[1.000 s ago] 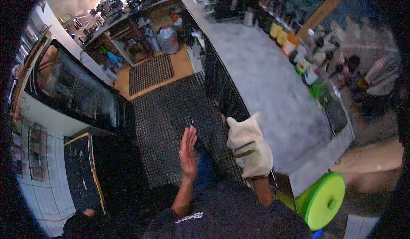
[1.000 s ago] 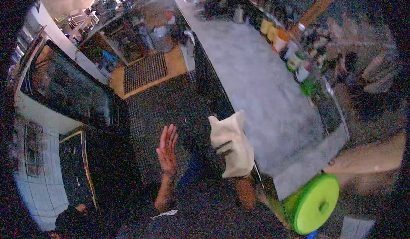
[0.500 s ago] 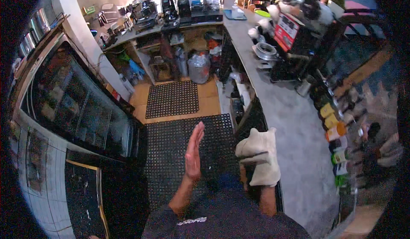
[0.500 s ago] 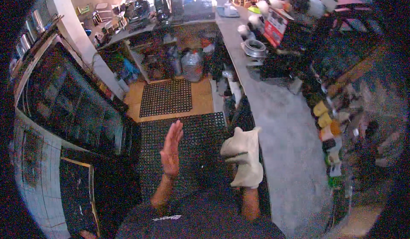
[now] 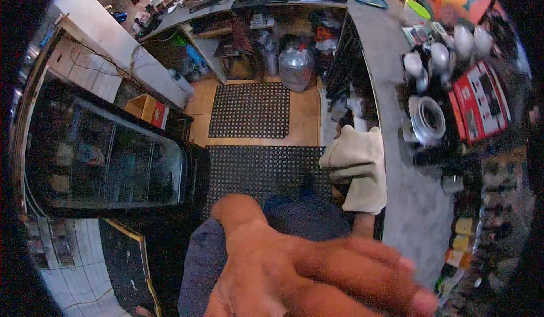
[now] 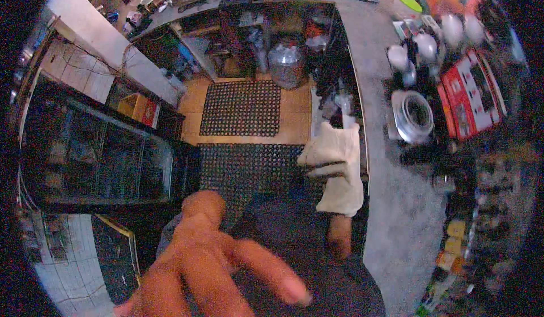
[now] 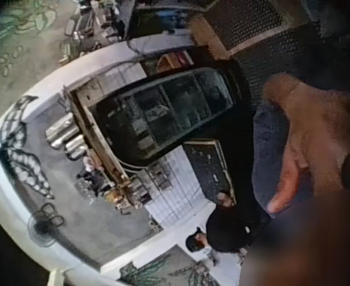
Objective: The person wipes a metal pitcher and a white ceramic cup with a cloth at a coffee station. They then move to a counter with syrup bottles, pick up several bottles one by one, and place them on a wall-mounted rack. Finally, they wipe the countertop surface with the cloth.
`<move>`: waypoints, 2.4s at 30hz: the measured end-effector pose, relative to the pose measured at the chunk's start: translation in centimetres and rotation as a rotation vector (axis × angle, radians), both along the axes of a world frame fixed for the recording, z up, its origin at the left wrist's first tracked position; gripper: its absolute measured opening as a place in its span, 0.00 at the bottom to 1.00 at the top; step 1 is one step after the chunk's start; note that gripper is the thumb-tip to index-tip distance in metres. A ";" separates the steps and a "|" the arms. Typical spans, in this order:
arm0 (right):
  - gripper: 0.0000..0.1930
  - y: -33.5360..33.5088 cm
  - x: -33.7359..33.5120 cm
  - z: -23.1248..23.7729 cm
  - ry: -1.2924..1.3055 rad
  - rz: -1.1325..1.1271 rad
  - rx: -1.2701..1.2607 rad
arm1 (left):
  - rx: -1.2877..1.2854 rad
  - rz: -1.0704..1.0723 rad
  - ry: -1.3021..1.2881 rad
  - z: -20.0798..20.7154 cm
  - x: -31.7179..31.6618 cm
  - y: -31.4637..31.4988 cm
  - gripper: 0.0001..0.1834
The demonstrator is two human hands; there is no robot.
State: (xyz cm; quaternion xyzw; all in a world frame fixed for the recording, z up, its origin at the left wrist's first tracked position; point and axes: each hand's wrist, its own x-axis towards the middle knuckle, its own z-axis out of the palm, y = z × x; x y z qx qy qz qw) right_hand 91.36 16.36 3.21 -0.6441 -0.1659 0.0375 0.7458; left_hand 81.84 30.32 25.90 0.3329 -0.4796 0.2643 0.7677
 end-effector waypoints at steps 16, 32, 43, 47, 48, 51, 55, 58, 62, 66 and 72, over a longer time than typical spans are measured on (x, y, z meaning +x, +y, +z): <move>0.14 26.4 36.1 -0.4 -0.027 0.136 -0.010 | -0.080 0.354 -0.121 -1.9 36.2 23.2 0.44; 0.13 50.3 62.4 -2.2 -0.040 0.177 -0.061 | 0.090 1.110 0.935 -22.0 58.9 54.0 0.50; 0.12 62.8 71.3 -3.4 -0.103 0.400 -0.209 | -0.022 1.289 1.030 -23.6 65.8 65.6 0.45; 0.12 68.7 72.5 -5.2 -0.198 0.434 -0.330 | -0.025 1.284 1.026 -25.8 66.1 70.3 0.43; 0.12 70.7 72.8 -5.7 -0.223 0.428 -0.374 | -0.048 1.252 1.037 -26.4 66.2 71.3 0.43; 0.11 77.8 74.8 -6.7 -0.311 0.361 -0.526 | -0.008 1.184 0.980 -26.2 66.7 76.0 0.41; 0.11 84.7 74.7 -8.1 -0.325 0.238 -0.636 | 0.026 1.143 0.918 -26.3 64.7 82.5 0.40; 0.11 87.6 74.2 -8.5 -0.284 0.129 -0.609 | -0.079 1.106 0.976 -26.8 62.2 88.8 0.46; 0.11 88.8 71.5 -8.1 -0.225 -0.112 -0.570 | -0.095 1.114 0.938 -26.5 60.5 95.8 0.43; 0.11 91.9 67.8 -7.9 -0.280 -0.256 -0.650 | -0.118 1.122 0.996 -26.8 58.3 99.8 0.38; 0.11 100.5 63.2 -9.1 -0.712 -0.327 -1.326 | -0.213 0.943 1.015 -32.3 57.1 103.1 0.37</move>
